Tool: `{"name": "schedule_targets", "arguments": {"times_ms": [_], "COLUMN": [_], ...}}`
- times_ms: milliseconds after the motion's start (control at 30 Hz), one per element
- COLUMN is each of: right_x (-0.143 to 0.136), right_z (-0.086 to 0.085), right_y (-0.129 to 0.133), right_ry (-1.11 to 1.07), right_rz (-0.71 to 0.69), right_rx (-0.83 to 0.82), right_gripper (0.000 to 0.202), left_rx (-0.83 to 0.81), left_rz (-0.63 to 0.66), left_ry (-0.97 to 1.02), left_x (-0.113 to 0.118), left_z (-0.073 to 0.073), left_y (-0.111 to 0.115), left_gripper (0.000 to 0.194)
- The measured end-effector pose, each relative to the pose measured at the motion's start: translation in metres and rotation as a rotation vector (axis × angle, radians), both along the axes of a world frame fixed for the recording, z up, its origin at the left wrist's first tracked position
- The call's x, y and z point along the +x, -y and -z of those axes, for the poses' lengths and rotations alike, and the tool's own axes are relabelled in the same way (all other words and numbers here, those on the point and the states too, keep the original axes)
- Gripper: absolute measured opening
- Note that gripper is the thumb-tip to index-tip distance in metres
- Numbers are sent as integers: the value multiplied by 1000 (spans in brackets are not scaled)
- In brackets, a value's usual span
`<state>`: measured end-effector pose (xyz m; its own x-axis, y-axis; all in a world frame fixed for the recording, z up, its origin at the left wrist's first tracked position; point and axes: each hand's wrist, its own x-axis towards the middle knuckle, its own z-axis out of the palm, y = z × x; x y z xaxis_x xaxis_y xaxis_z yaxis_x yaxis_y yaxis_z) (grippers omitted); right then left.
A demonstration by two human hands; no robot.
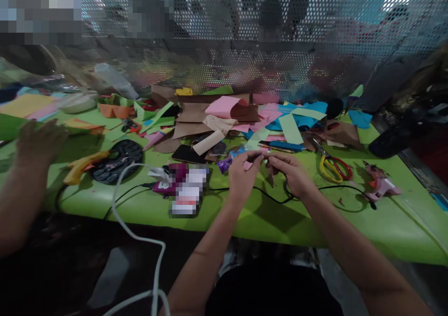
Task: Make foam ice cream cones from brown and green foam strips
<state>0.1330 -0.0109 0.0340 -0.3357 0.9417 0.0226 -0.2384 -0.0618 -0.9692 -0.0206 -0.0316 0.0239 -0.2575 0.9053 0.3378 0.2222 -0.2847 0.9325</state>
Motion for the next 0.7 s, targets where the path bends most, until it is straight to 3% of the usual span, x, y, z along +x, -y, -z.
{"name": "schedule_targets", "arguments": {"times_ms": [100,200,433,700], "right_x": [0,1,12,25], "right_z": [-1,-1,-8,-10], "right_y": [1,1,-5,-10], "right_ry": [52,100,121,57], "right_rz": [-14,56,289,328], "right_rx": [45,126,221,250], "right_gripper": [35,28,16,10], "left_rx": [-44,-86,-145,-110], "left_rz": [15,54,36,19], "left_ry": [121,221,261,244], "left_x": [1,1,-6,-8], "left_z": [-1,-1,3,3], "left_y": [-3,-5,-15,-27], "left_gripper": [16,17,20,30]}}
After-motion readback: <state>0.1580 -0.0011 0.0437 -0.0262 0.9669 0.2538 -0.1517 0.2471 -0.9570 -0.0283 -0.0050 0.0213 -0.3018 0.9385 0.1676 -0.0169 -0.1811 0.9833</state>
